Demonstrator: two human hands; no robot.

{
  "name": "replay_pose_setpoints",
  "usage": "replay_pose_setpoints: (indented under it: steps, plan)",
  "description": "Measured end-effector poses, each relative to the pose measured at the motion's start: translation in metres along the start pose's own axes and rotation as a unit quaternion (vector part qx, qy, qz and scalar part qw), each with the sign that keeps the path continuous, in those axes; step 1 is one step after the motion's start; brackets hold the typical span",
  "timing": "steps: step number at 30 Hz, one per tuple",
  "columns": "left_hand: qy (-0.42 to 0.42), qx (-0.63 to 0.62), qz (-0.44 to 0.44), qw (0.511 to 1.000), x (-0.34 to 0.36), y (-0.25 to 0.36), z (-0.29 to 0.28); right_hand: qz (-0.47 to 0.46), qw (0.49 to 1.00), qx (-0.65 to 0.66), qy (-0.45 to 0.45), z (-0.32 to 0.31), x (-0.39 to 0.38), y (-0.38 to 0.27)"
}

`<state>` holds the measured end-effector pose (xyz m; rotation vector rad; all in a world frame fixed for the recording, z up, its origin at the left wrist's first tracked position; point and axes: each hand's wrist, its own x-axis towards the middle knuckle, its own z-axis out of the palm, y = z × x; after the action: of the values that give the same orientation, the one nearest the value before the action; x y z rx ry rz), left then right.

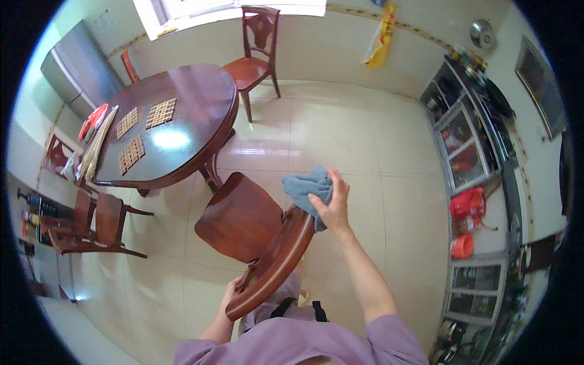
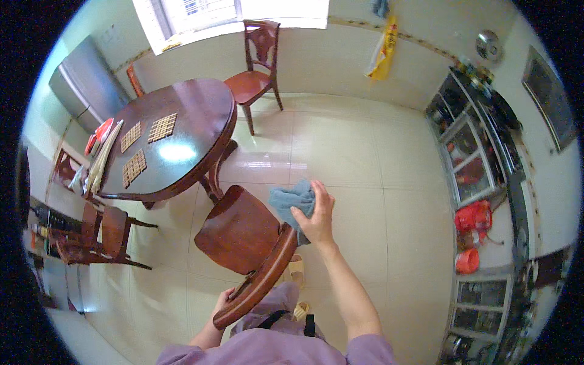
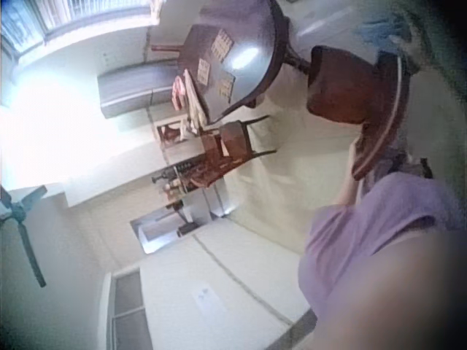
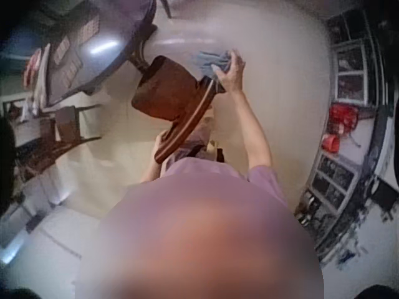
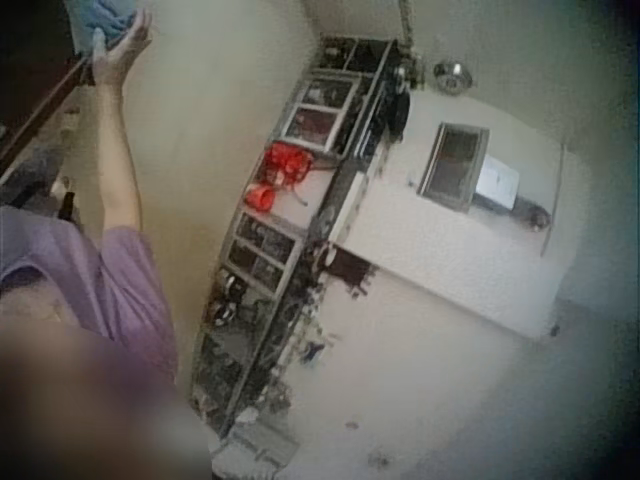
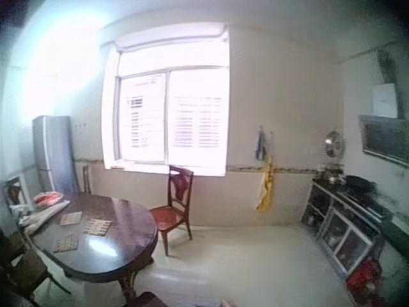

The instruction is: The person wipes a kettle and its base with a cloth, then cleans the surrounding table surface. They move to another room and wipe a dining chair before placing it back under the table.

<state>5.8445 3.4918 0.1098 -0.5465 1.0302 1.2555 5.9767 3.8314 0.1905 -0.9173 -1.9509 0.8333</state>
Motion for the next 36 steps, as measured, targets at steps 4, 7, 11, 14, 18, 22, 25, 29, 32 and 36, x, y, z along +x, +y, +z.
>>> replay_pose_setpoints:
  steps: [4,7,11,14,18,22,25,29,32,36]
  plan:
    - [0.070,0.041,0.076,0.994,-0.026,-0.002,0.032,0.164,0.932,0.289,-0.146,-0.009,0.034,0.029]
    - [0.089,0.003,0.030,0.996,-0.032,0.003,0.040,0.237,0.835,0.410,-0.278,-0.006,0.053,0.033]
    - [0.075,-0.056,0.020,0.995,-0.033,0.002,0.063,0.248,0.829,0.439,-0.240,0.010,0.077,0.030]
    - [0.094,-0.088,0.043,0.991,-0.032,0.000,0.095,0.252,0.835,0.445,-0.203,0.030,0.114,0.035]
    - [0.124,-0.162,0.087,0.975,-0.005,0.007,0.126,0.238,0.799,0.479,-0.274,0.062,0.181,0.042]
    - [0.117,-0.172,0.129,0.970,0.041,0.008,0.150,0.280,0.764,0.493,-0.309,0.089,0.245,0.054]
    - [0.062,-0.280,0.166,0.944,0.077,0.013,0.185,0.339,0.711,0.513,-0.341,0.099,0.298,0.073]
    - [0.149,-0.325,0.160,0.920,0.113,0.041,0.255,0.363,0.681,0.516,-0.372,0.105,0.378,0.098]
    - [0.124,-0.326,0.159,0.924,0.140,0.082,0.299,0.360,0.689,0.525,-0.347,0.111,0.432,0.116]
    - [0.079,-0.324,0.183,0.925,0.186,0.140,0.335,0.339,0.682,0.546,-0.349,0.128,0.505,0.144]
